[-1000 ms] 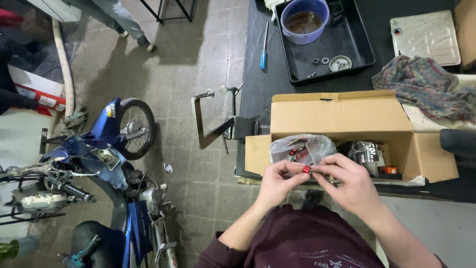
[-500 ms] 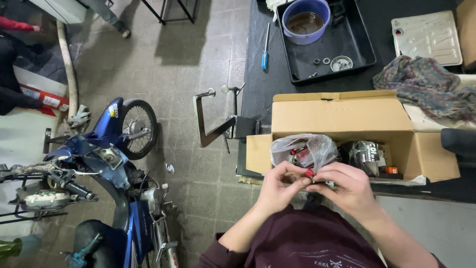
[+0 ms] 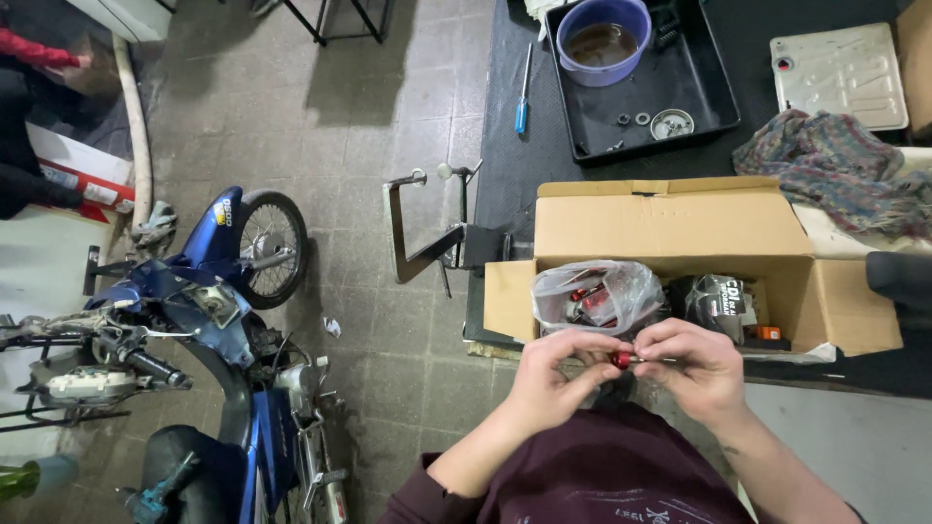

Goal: The person unpacks a cardboard box containing motorcycle parts, removing a small red component and a plastic bag of hardware. They then move to a workbench to handle a black motorcycle part and a torque wrench, before walking to a tool rack to retrieve a socket.

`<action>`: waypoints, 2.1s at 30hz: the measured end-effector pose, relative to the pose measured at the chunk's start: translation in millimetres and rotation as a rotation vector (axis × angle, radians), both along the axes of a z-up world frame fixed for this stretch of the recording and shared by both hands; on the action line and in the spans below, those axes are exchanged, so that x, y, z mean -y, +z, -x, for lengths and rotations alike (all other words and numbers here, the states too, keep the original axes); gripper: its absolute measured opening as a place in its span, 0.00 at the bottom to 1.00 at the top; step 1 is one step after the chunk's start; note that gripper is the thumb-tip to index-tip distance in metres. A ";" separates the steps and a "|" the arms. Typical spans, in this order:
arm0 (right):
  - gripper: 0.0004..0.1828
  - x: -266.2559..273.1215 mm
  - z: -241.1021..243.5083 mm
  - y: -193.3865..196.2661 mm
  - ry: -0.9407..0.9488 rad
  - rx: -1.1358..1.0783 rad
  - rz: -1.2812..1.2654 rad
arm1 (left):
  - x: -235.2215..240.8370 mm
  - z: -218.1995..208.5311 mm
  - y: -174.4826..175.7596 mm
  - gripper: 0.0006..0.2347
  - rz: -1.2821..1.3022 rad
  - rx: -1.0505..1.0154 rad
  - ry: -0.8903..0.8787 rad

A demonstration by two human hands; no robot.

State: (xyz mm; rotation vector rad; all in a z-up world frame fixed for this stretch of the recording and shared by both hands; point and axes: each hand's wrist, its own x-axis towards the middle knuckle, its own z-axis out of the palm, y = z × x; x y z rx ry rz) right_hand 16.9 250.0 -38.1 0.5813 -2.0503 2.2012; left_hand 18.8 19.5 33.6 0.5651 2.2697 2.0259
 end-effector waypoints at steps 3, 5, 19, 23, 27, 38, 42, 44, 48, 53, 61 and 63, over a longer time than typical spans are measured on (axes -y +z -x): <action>0.08 -2.0 -5.8 -23.0 0.022 0.101 0.133 | -2.4 0.5 19.3 0.10 0.103 -0.182 0.019; 0.08 -1.5 -13.0 -37.4 0.032 0.145 0.207 | -3.3 -1.1 22.3 0.10 0.123 -0.246 0.034; 0.05 -1.6 -10.2 -24.4 0.089 0.315 0.322 | 5.9 1.4 9.5 0.10 0.120 -0.298 0.001; 0.08 7.1 13.1 30.3 -0.169 -0.053 -0.327 | 22.1 5.5 -7.5 0.08 0.153 -0.141 0.168; 0.09 15.6 44.4 38.9 -0.128 -0.114 -0.696 | 34.3 15.3 -25.3 0.08 0.578 -0.264 0.141; 0.15 36.8 92.4 21.6 0.279 -0.345 -1.137 | 49.2 17.7 -33.8 0.11 0.957 -0.524 -0.071; 0.13 18.6 81.5 32.1 0.392 -0.312 -1.215 | 46.8 11.8 -23.3 0.09 0.871 -0.595 -0.152; 0.13 14.9 79.2 32.5 0.452 -0.248 -1.267 | 45.2 11.6 -23.0 0.09 0.828 -0.604 -0.164; 0.11 7.5 73.6 12.8 0.499 -0.203 -1.333 | 41.8 14.6 -20.8 0.09 0.750 -0.599 -0.182; 0.11 24.7 78.6 29.3 0.500 -0.191 -1.337 | 42.3 20.8 -19.0 0.09 0.767 -0.581 -0.166; 0.13 34.3 85.0 34.8 0.500 -0.029 -1.405 | 44.9 23.8 -23.9 0.10 0.768 -0.541 -0.146; 0.14 34.2 86.6 32.3 0.531 -0.005 -1.449 | 46.5 24.0 -26.8 0.10 0.783 -0.530 -0.116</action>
